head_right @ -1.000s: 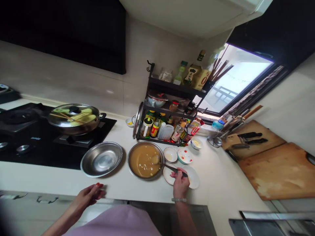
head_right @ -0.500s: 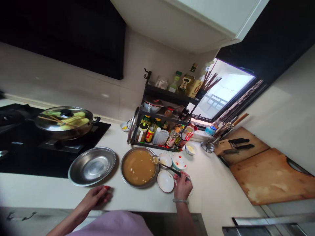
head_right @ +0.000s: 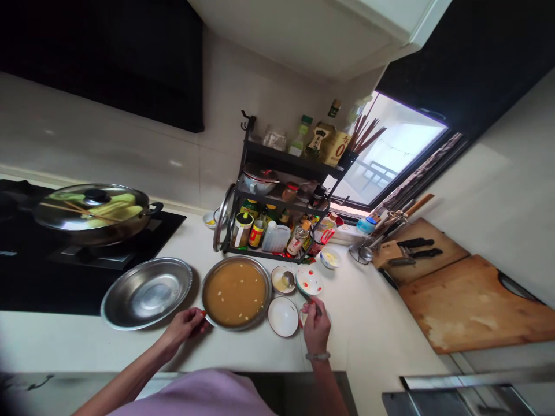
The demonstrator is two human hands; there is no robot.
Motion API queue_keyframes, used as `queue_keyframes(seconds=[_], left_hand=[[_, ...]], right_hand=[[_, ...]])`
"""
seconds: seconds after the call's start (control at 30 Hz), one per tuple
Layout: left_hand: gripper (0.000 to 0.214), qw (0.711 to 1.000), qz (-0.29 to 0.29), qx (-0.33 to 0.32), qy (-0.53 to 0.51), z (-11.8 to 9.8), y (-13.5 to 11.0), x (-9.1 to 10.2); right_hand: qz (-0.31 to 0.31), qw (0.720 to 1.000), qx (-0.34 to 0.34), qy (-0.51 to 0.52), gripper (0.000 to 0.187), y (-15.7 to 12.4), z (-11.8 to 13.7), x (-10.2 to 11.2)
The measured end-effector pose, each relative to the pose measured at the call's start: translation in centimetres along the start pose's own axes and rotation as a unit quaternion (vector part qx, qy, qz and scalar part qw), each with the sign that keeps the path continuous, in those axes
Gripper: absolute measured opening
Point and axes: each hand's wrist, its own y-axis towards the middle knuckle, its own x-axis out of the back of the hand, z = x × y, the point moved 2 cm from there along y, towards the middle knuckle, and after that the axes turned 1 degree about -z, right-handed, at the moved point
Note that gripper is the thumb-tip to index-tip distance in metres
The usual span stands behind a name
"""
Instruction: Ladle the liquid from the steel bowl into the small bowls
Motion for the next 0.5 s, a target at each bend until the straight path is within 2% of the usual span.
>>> queue_keyframes(seconds=[0.13,0.23,0.37,0.5], left_hand=[[0.054,0.999,-0.025,0.013,-0.033,0.1,0.3,-0.4],[0.053,0.999,-0.034,0.018,-0.028,0.0,0.4,-0.4],[0.051,0.999,-0.036,0.031,-0.023,-0.2,0.6,-0.3],[0.049,0.998,-0.038,0.041,-0.016,-0.5,0.4,-0.3]], right_hand=[[0.081,0.989,0.121,0.000,0.029,-1.0,1.3,0.2],[0.106,0.981,0.160,0.016,0.027,-2.0,2.2,-0.3],[0.135,0.982,0.129,0.033,0.029,-3.7,2.3,-2.2],[0.117,0.991,0.020,0.058,0.038,-4.5,1.3,-3.9]])
